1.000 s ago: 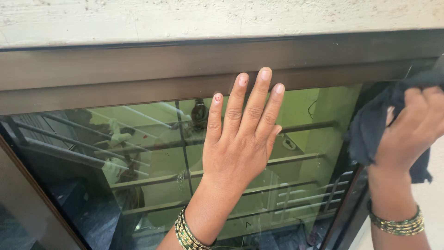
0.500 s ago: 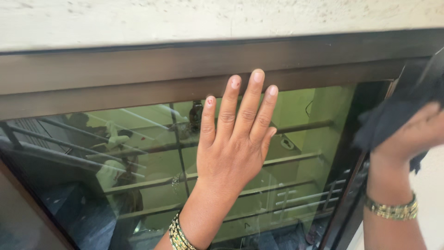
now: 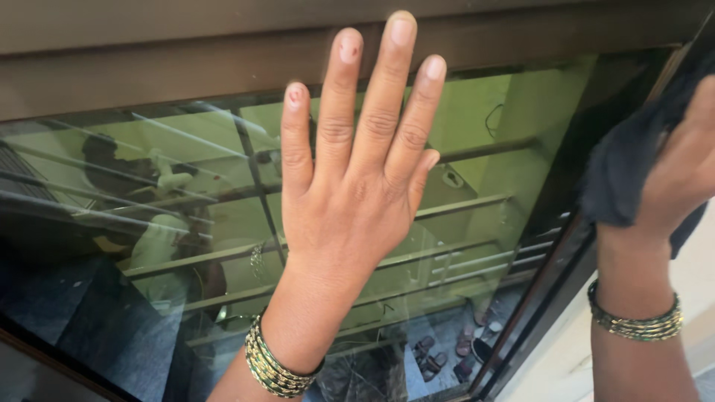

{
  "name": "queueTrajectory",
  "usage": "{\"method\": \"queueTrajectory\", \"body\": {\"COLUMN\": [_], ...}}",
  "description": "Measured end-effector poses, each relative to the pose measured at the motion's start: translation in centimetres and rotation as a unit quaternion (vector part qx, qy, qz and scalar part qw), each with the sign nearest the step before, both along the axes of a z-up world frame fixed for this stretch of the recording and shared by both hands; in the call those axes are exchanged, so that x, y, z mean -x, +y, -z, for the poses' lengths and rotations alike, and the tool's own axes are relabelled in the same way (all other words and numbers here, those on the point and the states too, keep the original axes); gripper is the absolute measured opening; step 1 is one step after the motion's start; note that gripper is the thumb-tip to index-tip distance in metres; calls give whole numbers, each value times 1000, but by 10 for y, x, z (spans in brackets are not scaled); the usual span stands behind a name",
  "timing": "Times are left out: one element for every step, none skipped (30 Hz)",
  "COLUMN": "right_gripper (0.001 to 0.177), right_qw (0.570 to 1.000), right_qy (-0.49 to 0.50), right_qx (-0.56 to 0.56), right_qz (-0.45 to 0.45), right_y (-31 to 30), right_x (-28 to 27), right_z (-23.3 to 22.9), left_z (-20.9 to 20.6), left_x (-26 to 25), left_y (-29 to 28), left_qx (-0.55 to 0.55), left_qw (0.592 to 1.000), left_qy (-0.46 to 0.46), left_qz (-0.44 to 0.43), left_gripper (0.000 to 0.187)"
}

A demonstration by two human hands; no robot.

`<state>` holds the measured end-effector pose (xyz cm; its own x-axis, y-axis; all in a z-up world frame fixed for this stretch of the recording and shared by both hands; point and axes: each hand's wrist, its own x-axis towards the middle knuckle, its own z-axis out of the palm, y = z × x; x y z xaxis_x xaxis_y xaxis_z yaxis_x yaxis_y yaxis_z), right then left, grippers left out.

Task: The person wipes a large glass window pane with a dark cloth, moving the cloth in broad strokes across the surface. The person cleans the upper, middle, and lower sections of the window, as well as the metal frame and bottom track.

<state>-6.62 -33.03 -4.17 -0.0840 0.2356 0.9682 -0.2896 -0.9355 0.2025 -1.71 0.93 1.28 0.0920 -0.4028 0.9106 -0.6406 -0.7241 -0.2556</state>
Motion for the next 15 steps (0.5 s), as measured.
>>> {"method": "queueTrajectory", "body": {"right_gripper": [38,37,36,34,32,30,30,31,34,36,37,38,38,38,37], "right_qw": [1000,1000,1000,1000,999,999,999,999,998,996,995,995,995,994,994], "right_qy": [3,-1,-5,-14,-15,-15,-5,6,13,21,29,34,38,44,49], "right_qx": [-4,-3,-2,3,-2,-6,-22,-37,-62,-86,-91,-98,-97,-97,-96], "right_qz": [-16,-10,-3,27,39,50,42,34,21,9,7,6,-4,-15,-25], "right_y": [3,5,6,7,7,6,5,5,4,4,6,8,12,16,18], "right_x": [1,2,2,1,1,0,1,3,2,1,2,2,2,2,1], "right_z": [7,15,23,33,45,57,70,86,103,121,141,160,178,194,203], "left_z": [0,0,0,0,0,0,-1,-1,-1,-1,0,0,0,1,2], "left_x": [1,1,2,2,1,2,2,3,4,5,6,6,5,6,7], "left_y": [0,0,0,0,-1,-1,-2,-3,-3,-2,-1,-1,-2,-2,-3], "left_qx": [-1,-1,-1,1,2,2,3,2,2,2,2,2,2,2,4], "left_qw": [1000,1000,1000,1000,1000,1000,1000,1000,1000,1000,1000,1000,1000,1000,1000], "left_qy": [2,3,5,5,6,7,8,10,14,18,22,19,17,17,16], "left_qz": [-1,-3,-2,-2,-2,-1,0,2,3,5,6,-1,-8,-15,-17], "left_gripper": [61,62,62,63,64,64,65,65,65,65,65,65,65,65,65]}}
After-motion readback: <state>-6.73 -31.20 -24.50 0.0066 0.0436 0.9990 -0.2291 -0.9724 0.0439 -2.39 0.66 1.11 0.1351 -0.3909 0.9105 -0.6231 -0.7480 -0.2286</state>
